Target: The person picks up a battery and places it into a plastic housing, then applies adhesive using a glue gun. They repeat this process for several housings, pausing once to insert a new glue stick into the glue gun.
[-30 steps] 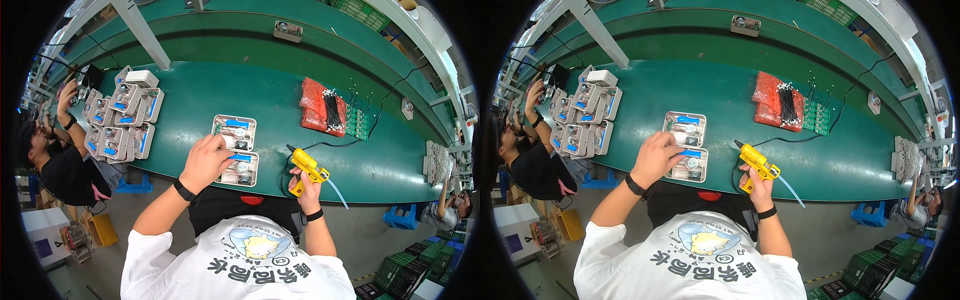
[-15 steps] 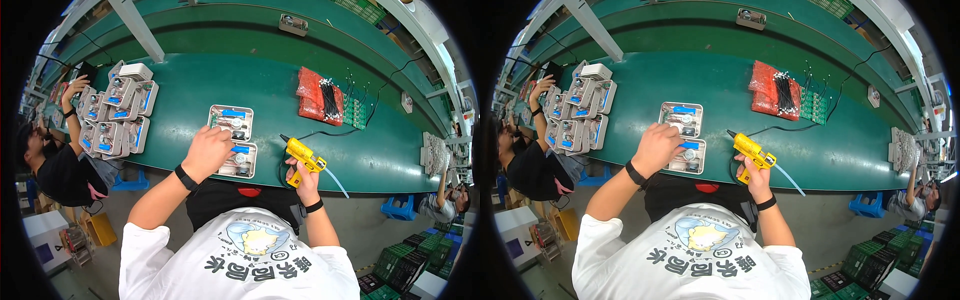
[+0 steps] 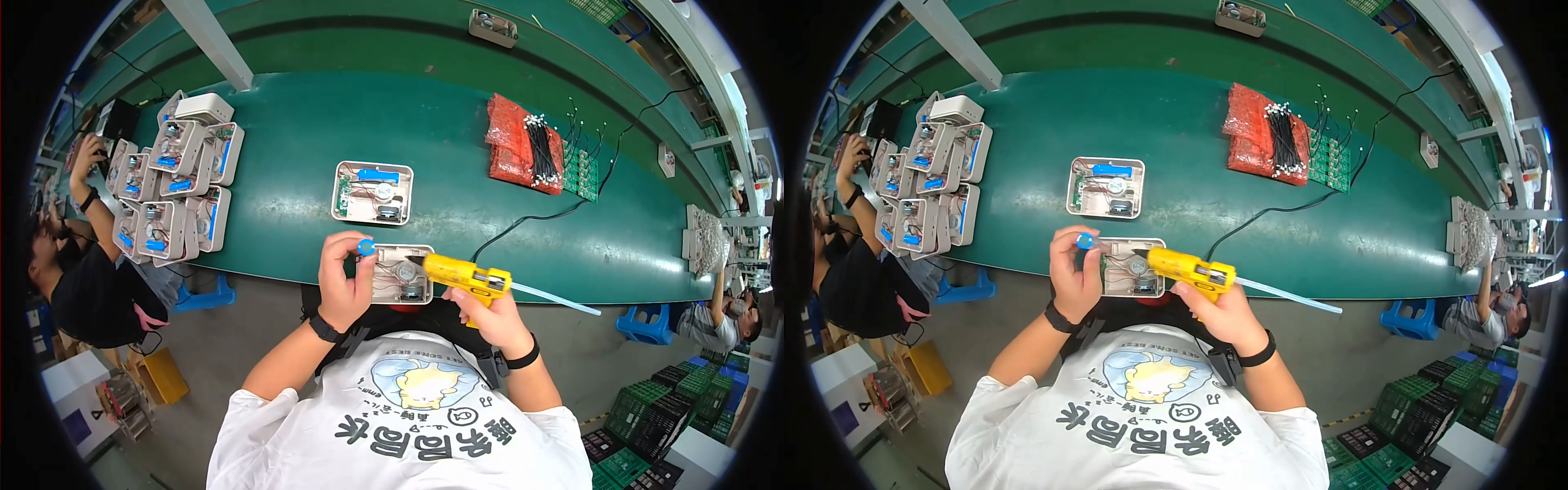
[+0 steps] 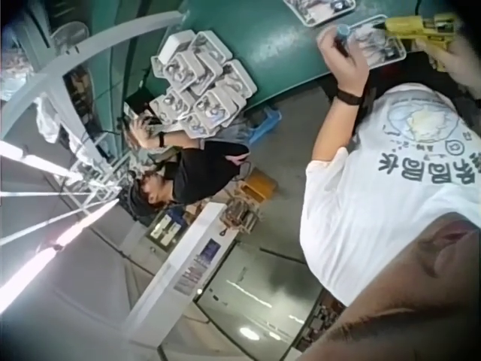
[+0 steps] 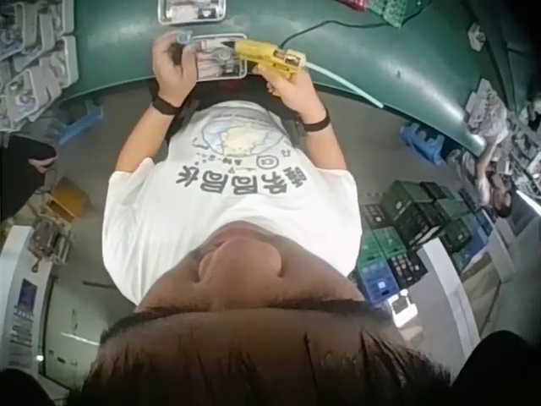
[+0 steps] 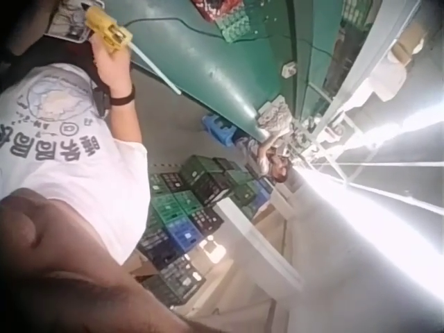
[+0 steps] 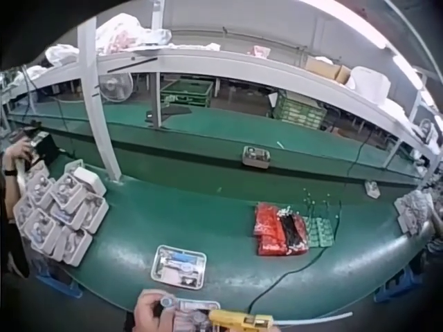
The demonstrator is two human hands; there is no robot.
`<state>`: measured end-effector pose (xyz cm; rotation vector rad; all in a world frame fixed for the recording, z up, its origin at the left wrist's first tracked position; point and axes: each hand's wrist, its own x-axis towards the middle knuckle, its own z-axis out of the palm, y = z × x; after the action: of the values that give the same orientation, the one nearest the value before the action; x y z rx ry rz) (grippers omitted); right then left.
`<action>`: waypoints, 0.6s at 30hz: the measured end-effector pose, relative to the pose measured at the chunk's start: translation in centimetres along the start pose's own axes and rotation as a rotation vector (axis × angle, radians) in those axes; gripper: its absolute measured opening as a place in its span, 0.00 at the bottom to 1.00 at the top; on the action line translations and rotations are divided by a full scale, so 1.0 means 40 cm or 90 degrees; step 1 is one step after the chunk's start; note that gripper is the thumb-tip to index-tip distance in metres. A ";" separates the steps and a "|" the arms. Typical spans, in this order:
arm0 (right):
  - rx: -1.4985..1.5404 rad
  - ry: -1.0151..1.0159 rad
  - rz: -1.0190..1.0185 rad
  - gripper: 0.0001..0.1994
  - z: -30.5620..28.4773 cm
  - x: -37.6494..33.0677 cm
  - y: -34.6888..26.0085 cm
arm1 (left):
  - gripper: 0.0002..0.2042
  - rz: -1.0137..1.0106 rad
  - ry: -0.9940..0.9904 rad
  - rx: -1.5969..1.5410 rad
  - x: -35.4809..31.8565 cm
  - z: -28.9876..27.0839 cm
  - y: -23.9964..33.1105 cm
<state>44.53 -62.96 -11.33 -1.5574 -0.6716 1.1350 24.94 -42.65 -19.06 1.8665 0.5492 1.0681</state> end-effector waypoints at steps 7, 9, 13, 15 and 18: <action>-0.308 -0.026 -0.096 0.15 0.083 0.081 -0.034 | 0.14 -0.061 0.028 -0.117 -0.026 0.019 -0.007; -0.347 -0.013 -0.088 0.15 0.097 0.090 -0.037 | 0.14 -0.072 0.032 -0.120 -0.026 0.020 -0.005; -0.347 -0.027 -0.069 0.16 0.108 0.092 -0.033 | 0.14 -0.071 0.029 -0.120 -0.023 0.019 -0.004; -0.339 -0.030 -0.058 0.16 0.106 0.086 -0.032 | 0.14 -0.082 0.026 -0.115 -0.032 0.018 -0.011; -0.321 -0.035 -0.036 0.16 0.094 0.071 -0.030 | 0.15 -0.100 0.025 -0.109 -0.043 0.019 -0.020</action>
<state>42.40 -58.62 -11.13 -1.9151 -1.0935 1.0140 24.72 -43.84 -20.69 1.6298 0.5967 1.0162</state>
